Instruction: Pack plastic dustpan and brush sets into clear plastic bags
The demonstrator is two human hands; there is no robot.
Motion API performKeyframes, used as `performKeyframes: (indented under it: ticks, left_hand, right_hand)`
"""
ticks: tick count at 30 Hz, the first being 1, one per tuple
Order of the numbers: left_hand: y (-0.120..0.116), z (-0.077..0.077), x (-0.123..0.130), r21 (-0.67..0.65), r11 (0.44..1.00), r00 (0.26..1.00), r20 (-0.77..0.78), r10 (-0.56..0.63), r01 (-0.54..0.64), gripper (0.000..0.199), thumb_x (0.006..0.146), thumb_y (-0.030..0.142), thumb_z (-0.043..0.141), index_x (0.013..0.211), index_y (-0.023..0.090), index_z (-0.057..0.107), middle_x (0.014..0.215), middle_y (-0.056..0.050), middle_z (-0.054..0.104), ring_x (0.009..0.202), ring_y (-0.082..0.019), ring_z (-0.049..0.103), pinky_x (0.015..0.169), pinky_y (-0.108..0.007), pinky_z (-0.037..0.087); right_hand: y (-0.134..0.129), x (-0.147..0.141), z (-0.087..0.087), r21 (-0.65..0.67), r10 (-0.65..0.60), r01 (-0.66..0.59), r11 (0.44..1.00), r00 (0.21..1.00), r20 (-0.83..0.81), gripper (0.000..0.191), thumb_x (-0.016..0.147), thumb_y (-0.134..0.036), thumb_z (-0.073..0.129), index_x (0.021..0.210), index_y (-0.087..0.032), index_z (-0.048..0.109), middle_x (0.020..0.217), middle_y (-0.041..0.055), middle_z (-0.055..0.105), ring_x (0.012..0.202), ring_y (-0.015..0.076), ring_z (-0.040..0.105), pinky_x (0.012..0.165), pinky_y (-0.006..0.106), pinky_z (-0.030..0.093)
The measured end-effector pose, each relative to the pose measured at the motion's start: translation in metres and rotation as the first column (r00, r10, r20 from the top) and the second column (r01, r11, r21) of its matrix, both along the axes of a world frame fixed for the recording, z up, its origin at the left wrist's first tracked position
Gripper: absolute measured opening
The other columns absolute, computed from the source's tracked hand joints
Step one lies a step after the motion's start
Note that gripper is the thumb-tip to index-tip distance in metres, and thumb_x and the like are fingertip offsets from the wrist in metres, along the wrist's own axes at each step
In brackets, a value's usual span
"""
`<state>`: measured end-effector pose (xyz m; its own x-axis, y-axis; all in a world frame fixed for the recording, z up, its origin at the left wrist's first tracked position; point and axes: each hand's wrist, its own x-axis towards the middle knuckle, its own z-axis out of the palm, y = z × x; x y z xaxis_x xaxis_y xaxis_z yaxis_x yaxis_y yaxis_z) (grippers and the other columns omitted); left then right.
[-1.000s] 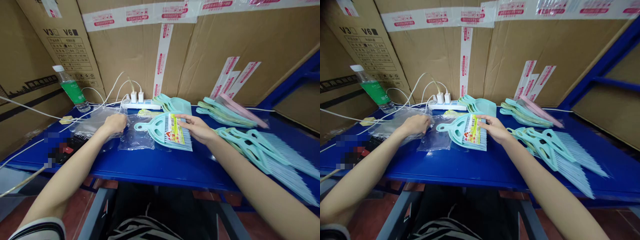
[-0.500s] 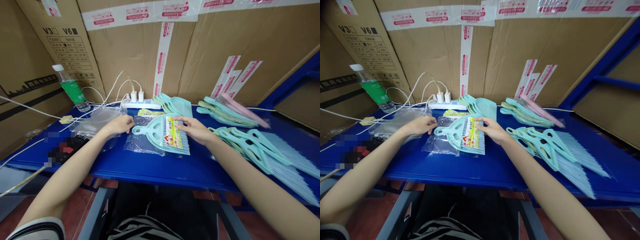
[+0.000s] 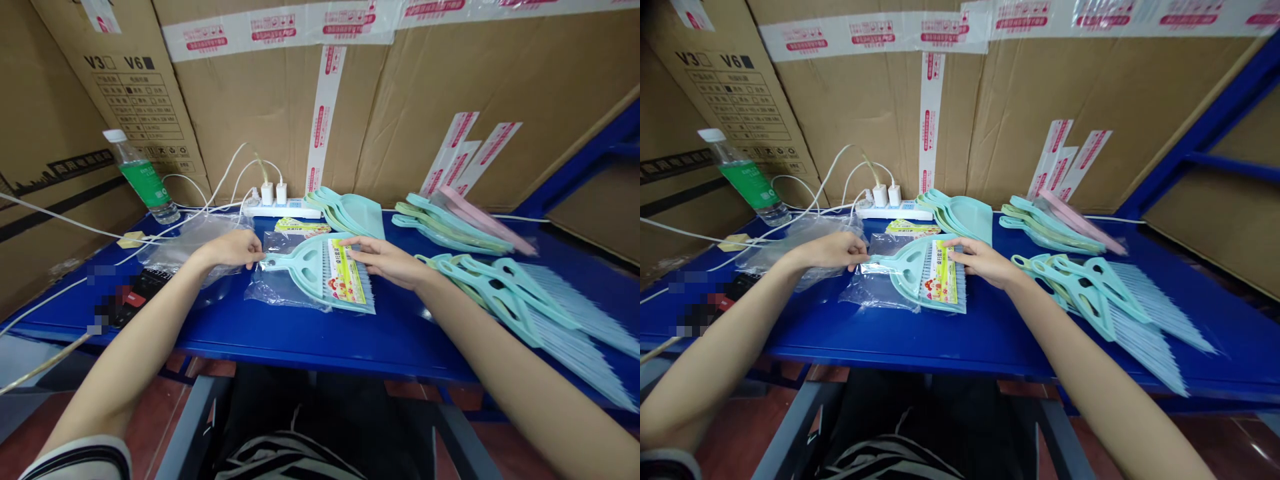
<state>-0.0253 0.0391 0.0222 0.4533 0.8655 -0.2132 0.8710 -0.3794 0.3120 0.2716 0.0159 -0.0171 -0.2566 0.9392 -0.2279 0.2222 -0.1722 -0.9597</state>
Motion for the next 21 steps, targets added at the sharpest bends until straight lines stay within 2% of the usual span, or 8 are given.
performKeyframes:
  ticks: [3,6,12,16,21]
  left_hand:
    - [-0.001,0.001,0.002,0.017,0.999,0.999,-0.016,0.032,-0.032,0.022,0.076,0.027,0.049,0.057,0.019,0.056,0.049,0.002,0.061,0.050,-0.010,0.053,0.058,-0.024,0.038]
    - [-0.001,0.003,0.002,0.030,0.999,0.999,-0.015,0.036,-0.036,0.022,0.075,0.027,0.049,0.057,0.018,0.058,0.048,0.002,0.061,0.049,-0.011,0.052,0.058,-0.024,0.038]
    - [0.001,0.005,-0.004,0.060,0.998,0.999,-0.035,0.027,-0.025,0.021,0.074,0.026,0.050,0.058,0.018,0.060,0.045,0.004,0.059,0.047,-0.010,0.051,0.056,-0.024,0.035]
    - [0.002,0.007,-0.007,0.074,0.997,0.999,-0.040,0.012,-0.009,0.021,0.073,0.026,0.049,0.056,0.019,0.059,0.045,0.004,0.058,0.049,-0.010,0.052,0.057,-0.023,0.036]
    - [-0.002,0.012,-0.007,0.069,0.995,0.993,-0.087,0.075,-0.069,0.020,0.072,0.024,0.049,0.057,0.019,0.060,0.046,0.004,0.059,0.052,-0.011,0.054,0.060,-0.023,0.038]
  right_hand:
    - [0.001,0.003,0.001,0.016,0.033,-0.033,0.999,0.999,0.025,0.017,0.088,-0.023,0.061,0.104,-0.026,0.067,0.102,0.0043,0.065,0.103,0.0183,0.064,0.084,0.033,0.057]
    - [0.000,0.003,0.004,-0.002,0.007,-0.007,1.000,0.997,0.071,0.018,0.090,-0.022,0.059,0.106,-0.026,0.066,0.101,0.0046,0.062,0.101,0.0174,0.064,0.085,0.032,0.057]
    - [-0.003,-0.001,0.010,-0.046,0.005,-0.003,0.999,0.998,0.063,0.018,0.091,-0.018,0.057,0.107,-0.024,0.063,0.093,0.0030,0.062,0.086,0.0140,0.067,0.086,0.032,0.057]
    - [-0.002,0.000,0.007,-0.050,0.006,-0.004,0.999,0.999,0.051,0.017,0.092,-0.018,0.056,0.106,-0.023,0.063,0.088,0.0024,0.064,0.079,0.0131,0.067,0.085,0.032,0.058]
    - [0.001,0.006,0.000,0.001,0.029,-0.029,1.000,0.999,0.046,0.017,0.091,-0.022,0.058,0.105,-0.025,0.066,0.095,0.0053,0.067,0.081,0.0159,0.069,0.084,0.035,0.060]
